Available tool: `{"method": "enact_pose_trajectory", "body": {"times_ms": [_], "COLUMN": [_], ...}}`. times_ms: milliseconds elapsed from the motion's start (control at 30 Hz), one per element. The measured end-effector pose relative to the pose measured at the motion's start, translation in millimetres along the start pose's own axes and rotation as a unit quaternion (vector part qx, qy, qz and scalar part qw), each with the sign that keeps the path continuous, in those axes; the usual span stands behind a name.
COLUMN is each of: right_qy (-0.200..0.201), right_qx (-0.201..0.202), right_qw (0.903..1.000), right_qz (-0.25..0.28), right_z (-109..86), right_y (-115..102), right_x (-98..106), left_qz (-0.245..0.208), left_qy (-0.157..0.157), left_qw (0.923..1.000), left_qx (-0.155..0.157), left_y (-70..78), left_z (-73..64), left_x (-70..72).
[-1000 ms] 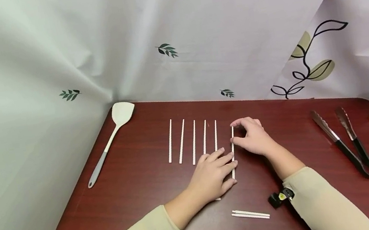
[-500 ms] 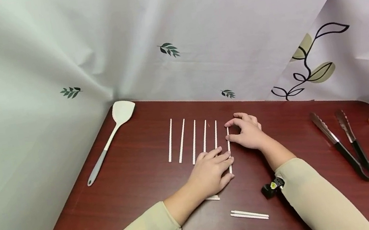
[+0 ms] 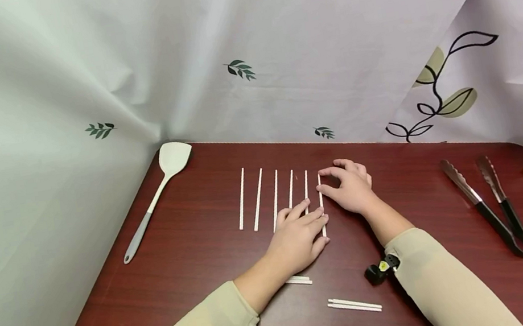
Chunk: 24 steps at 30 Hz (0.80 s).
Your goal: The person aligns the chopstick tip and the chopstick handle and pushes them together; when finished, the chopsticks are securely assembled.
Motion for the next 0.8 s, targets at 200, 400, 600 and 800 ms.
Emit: {"method": "enact_pose_trajectory", "body": {"times_ms": [200, 400, 600, 800], "right_qy": [0.037, 0.079, 0.083, 0.085], "right_qx": [-0.008, -0.007, -0.004, 0.000], "right_qw": [0.9992, 0.9966, 0.9963, 0.9961], "right_qz": [-0.013, -0.024, -0.021, -0.023], "right_z": [-1.8, -6.6, -8.9, -11.0], "right_y": [-1, -2, -2, -2], "right_x": [-2, -3, -3, -2], "left_qz": [-0.008, -0.015, -0.022, -0.019], "left_qy": [0.006, 0.012, 0.011, 0.006], "left_qw": [0.9999, 0.9998, 0.9997, 0.9997], "left_qx": [0.012, 0.010, 0.009, 0.010], "left_y": [-5.2, -6.4, -6.8, -5.6], "left_z": [2.8, 2.5, 1.3, 1.0], "left_x": [-2.0, -2.5, -3.9, -3.9]}}
Point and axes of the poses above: each hand's wrist, its own z-axis towards the middle knuckle, its own x-axis out of the back of the hand, y = z × x, the point moved 6 cm from there along z, towards the middle knuckle, and after that the axes turned 2 degrees about -x, right-handed, at the moved point
